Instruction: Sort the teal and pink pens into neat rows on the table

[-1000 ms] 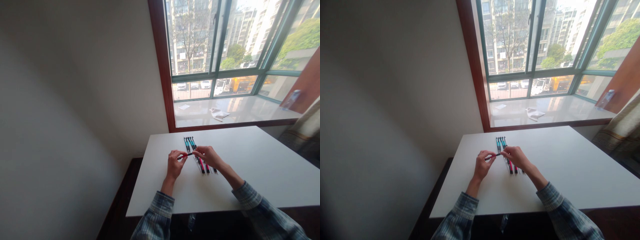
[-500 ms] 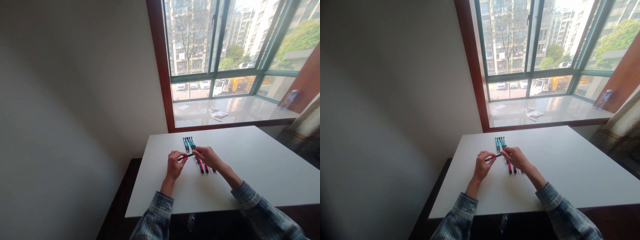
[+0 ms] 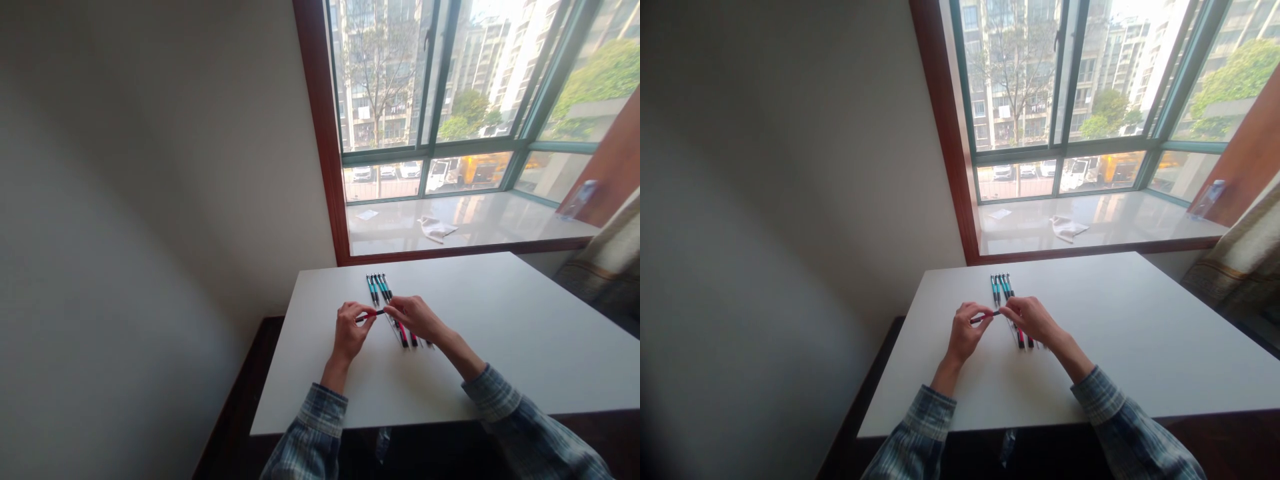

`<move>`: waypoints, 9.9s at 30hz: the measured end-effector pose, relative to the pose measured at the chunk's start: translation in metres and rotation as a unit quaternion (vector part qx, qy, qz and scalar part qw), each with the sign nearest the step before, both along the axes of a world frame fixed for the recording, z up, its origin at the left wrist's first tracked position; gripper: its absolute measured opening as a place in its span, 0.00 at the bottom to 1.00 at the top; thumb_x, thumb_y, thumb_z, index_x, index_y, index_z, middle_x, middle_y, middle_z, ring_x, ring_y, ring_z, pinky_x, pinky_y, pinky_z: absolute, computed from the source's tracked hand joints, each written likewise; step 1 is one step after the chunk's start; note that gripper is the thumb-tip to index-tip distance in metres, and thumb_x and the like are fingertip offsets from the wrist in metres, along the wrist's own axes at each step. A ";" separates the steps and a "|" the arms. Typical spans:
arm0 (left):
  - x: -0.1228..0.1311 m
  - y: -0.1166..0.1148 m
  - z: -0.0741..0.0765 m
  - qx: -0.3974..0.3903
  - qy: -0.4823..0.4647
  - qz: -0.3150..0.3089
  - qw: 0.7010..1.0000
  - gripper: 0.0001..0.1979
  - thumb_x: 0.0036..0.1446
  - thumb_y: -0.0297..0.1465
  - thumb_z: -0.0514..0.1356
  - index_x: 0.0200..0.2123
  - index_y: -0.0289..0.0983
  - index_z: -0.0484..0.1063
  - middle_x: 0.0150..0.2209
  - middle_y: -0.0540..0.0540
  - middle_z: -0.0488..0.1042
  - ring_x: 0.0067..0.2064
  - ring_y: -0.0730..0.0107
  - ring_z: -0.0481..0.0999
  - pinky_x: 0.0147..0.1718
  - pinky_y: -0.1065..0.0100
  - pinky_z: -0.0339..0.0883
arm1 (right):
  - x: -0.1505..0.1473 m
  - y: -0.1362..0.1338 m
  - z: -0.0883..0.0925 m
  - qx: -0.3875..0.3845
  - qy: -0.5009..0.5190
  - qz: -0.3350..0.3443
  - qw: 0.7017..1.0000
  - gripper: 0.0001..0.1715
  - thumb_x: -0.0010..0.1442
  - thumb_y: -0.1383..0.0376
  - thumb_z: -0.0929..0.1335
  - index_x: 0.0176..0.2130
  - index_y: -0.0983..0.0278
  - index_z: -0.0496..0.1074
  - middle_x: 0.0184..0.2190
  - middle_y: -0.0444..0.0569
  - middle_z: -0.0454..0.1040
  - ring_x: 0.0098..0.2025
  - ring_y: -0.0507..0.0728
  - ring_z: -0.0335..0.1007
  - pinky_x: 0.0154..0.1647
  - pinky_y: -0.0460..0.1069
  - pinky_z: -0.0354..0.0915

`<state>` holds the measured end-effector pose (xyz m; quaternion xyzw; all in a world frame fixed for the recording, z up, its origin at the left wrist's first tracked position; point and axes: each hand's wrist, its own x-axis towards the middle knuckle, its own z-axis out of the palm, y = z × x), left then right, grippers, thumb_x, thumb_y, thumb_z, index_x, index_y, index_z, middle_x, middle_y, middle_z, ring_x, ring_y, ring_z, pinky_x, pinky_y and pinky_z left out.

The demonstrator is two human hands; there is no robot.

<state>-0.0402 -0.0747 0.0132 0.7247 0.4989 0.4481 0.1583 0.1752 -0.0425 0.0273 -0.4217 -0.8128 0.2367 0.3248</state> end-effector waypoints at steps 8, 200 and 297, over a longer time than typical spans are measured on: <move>0.001 0.001 0.000 -0.003 -0.010 -0.002 1.000 0.04 0.57 0.29 0.68 0.36 0.43 0.82 0.37 0.47 0.82 0.46 0.57 0.75 0.50 0.56 0.67 | -0.001 -0.001 -0.006 0.004 -0.004 -0.006 1.000 0.18 0.66 0.50 0.67 0.40 0.61 0.75 0.27 0.45 0.77 0.26 0.53 0.68 0.30 0.47 0.63; 0.002 0.003 -0.004 -0.050 -0.059 -0.041 0.996 0.04 0.58 0.32 0.67 0.38 0.44 0.83 0.39 0.45 0.81 0.47 0.55 0.75 0.50 0.54 0.68 | -0.014 -0.002 -0.026 0.078 0.000 -0.009 0.997 0.24 0.70 0.51 0.63 0.29 0.61 0.73 0.26 0.46 0.73 0.28 0.54 0.66 0.32 0.48 0.63; 0.000 0.013 -0.012 -0.224 -0.361 -0.095 0.900 0.16 0.46 0.38 0.75 0.36 0.35 0.83 0.36 0.42 0.83 0.38 0.60 0.80 0.46 0.59 0.73 | 0.002 0.003 0.005 -0.050 0.209 -0.030 0.976 0.16 0.63 0.54 0.70 0.41 0.62 0.80 0.37 0.50 0.82 0.38 0.58 0.78 0.44 0.53 0.74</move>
